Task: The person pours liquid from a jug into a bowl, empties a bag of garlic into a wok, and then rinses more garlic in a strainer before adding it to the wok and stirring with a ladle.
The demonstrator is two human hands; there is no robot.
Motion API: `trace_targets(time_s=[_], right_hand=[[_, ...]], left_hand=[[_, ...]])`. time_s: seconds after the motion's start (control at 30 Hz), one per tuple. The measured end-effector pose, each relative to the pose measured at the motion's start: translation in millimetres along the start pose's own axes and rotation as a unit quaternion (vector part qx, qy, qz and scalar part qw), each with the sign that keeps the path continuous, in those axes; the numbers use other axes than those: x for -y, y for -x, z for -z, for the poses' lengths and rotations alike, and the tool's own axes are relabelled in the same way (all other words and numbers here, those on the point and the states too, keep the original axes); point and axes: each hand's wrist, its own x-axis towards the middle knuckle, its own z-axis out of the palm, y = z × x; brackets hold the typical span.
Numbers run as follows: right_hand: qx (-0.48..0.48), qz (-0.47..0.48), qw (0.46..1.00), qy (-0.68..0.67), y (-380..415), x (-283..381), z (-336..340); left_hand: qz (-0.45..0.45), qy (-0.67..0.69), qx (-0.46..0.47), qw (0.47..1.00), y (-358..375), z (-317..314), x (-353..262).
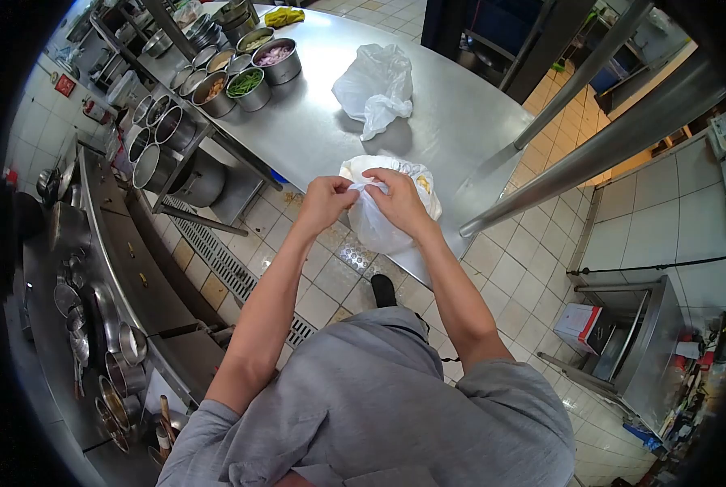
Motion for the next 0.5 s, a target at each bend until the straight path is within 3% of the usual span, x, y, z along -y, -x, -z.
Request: trace_targets(time_s=[0.03,0.1,0.13,0.2,0.23,0.3,0.43,0.5], right_hand=[[-0.001,0.016,1.000,-0.005,1,1,1],[-0.007,0.022,1.000,0.007,3,4,2],[-0.016,0.028,0.999,0.019,5,4,2],[-0.026,0.042,0.997,0.054,9,1,2],[-0.037,0.057,0.994,0.089,11,0,3],[-0.064,0.082,0.992,0.073,15,6,1],[-0.103,0.161,0.976,0.106,21,39,-3],[-0.088,0.176,0.970,0.140,20,35,-3]], left_hand=[[0.001,0.001,0.000,1.000,-2,-3,7],[0.110,0.229,0.024,0.967,-3,-7,18],[0.111,0.228,0.024,0.967,-2,-6,21],[0.191,0.416,0.024,0.889,-1,-3,25],[0.192,0.417,0.025,0.888,0,-2,24],[0.202,0.532,0.059,0.820,-1,1,20],[0.193,0.551,0.094,0.806,1,-1,15],[0.179,0.523,0.100,0.828,1,-2,15]])
